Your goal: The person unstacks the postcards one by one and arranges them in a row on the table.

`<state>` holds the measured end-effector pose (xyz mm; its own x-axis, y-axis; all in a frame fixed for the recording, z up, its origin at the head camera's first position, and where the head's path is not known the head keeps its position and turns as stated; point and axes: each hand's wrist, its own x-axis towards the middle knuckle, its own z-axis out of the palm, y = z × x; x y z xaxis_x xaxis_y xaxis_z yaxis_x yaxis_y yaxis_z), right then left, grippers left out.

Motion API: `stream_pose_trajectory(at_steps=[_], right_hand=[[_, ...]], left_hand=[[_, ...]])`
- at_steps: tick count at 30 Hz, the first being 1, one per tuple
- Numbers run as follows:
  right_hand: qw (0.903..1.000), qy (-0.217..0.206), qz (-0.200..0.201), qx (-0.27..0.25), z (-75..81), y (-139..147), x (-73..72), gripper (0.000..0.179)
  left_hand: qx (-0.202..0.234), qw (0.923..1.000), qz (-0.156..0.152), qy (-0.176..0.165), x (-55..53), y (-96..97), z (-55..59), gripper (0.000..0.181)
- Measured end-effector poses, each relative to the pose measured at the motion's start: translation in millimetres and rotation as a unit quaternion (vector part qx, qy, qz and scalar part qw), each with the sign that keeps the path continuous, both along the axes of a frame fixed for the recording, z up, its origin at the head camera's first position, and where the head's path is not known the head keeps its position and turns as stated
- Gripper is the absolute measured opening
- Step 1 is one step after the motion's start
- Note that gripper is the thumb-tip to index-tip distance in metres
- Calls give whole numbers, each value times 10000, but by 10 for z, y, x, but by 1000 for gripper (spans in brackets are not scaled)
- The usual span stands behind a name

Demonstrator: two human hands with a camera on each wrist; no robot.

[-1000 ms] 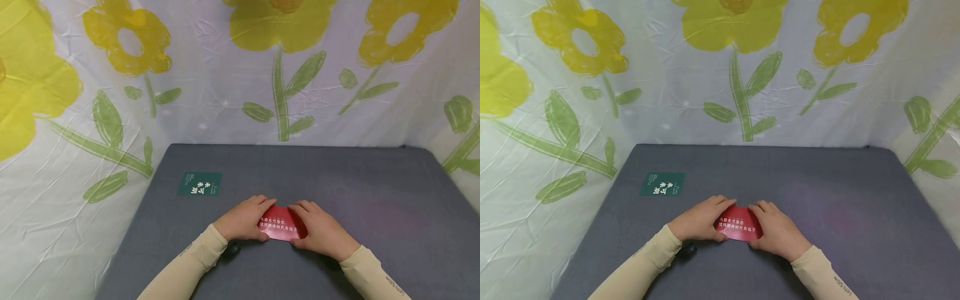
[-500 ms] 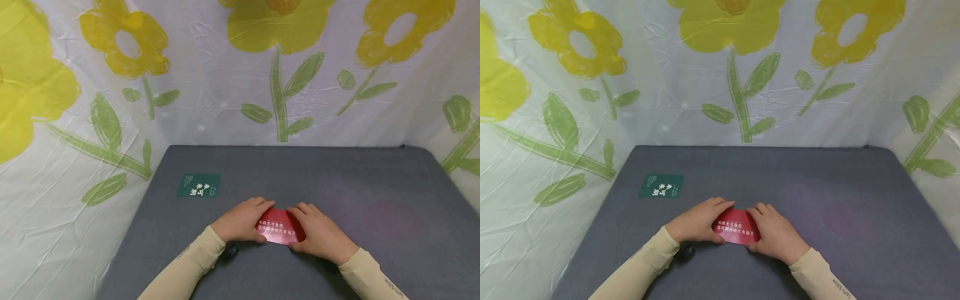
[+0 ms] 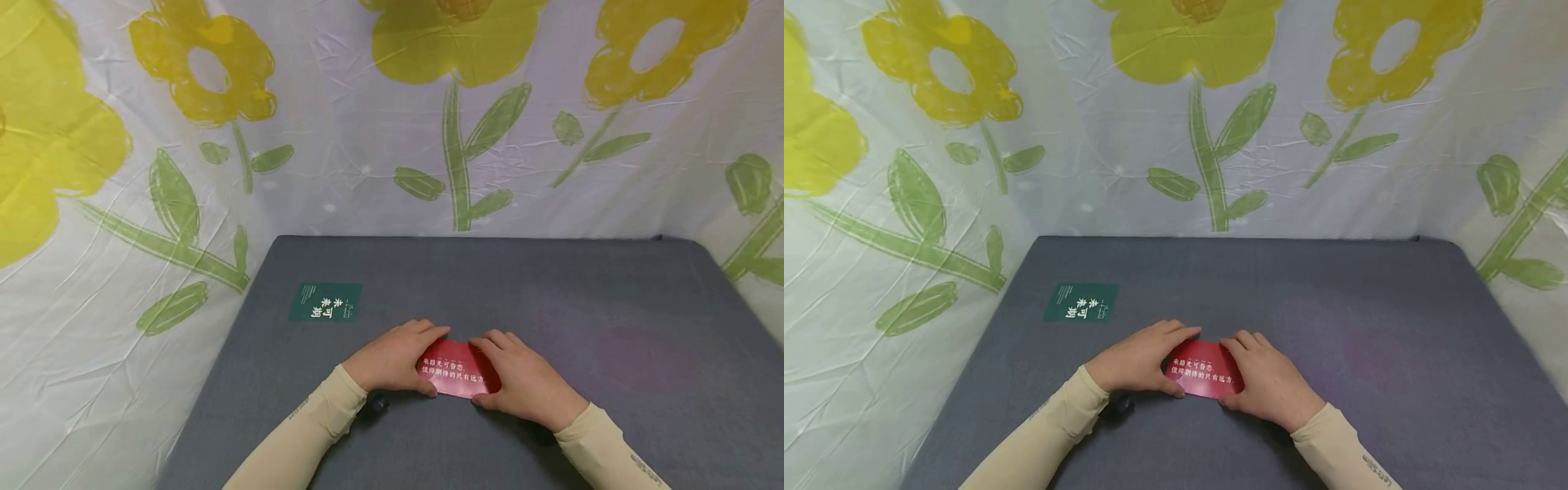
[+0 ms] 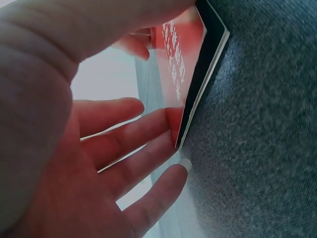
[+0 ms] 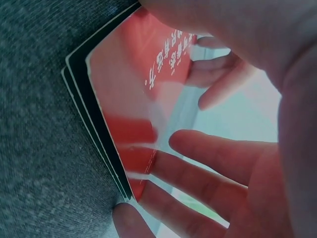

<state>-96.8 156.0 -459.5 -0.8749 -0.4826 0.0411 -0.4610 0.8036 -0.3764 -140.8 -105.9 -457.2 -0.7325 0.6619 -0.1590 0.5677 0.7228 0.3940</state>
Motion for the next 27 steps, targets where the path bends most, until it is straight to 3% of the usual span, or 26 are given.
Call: stream_pose_trajectory(at_steps=[9, 14, 22, 27], right_hand=[[9996, -294, -10, -23, 68, -43, -38, 83], [9999, -95, 2, -63, 116, -83, -48, 84], [9995, 245, 175, -23, 127, -246, -247, 82], [9994, 109, 310, 90, 110, -406, -455, 84]], left_hand=[[22, 9998, 64, -206, 17, -95, 68, 101], [128, 9996, 168, -161, 13, -149, 94, 103], [242, 9987, 445, -36, -133, -272, 137, 102], [385, 9966, 678, -263, -266, -441, 126, 101]])
